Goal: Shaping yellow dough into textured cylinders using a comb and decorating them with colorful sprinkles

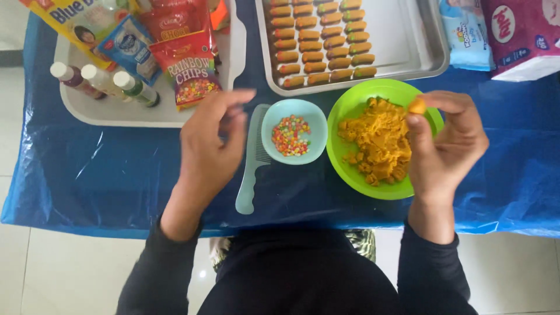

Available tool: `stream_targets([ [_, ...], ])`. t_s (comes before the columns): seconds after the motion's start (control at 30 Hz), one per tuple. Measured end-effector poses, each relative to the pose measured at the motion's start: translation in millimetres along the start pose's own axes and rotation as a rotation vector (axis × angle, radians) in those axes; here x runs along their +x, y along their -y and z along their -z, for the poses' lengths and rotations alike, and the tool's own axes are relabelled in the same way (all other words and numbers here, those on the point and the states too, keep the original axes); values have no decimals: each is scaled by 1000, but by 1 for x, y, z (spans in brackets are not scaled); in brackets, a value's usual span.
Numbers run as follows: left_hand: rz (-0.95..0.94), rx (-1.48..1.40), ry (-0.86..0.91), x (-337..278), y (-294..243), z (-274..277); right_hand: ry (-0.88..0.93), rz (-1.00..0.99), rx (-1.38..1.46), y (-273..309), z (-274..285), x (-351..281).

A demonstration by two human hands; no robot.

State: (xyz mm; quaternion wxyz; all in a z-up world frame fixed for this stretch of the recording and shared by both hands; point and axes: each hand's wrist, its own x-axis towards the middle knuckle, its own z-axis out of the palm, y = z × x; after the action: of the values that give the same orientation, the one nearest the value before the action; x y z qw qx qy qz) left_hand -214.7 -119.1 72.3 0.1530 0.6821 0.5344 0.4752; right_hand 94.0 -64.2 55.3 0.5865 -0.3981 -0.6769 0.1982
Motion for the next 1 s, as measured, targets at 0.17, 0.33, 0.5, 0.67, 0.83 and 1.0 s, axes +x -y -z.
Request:
stream_targets([
  [0.17, 285, 352, 270, -41, 60, -34, -74, -77, 3, -36, 34, -15],
  [0.33, 393, 709, 377, -38, 71, -66, -115, -110, -3, -45, 46, -26],
  [0.5, 507, 673, 503, -31, 72, -56, -42, -149, -21, -47, 47, -32],
  [0.67, 597, 430, 575, -37, 81, -36, -36, -195, -30, -56, 40, -33],
  [0.83, 544, 248, 565, -40, 73, -21, -13, -158, -15, -78, 37, -31],
  [1.0, 662, 191, 628, -45, 66, 5, -3, -252, -43, -69, 31, -25],
])
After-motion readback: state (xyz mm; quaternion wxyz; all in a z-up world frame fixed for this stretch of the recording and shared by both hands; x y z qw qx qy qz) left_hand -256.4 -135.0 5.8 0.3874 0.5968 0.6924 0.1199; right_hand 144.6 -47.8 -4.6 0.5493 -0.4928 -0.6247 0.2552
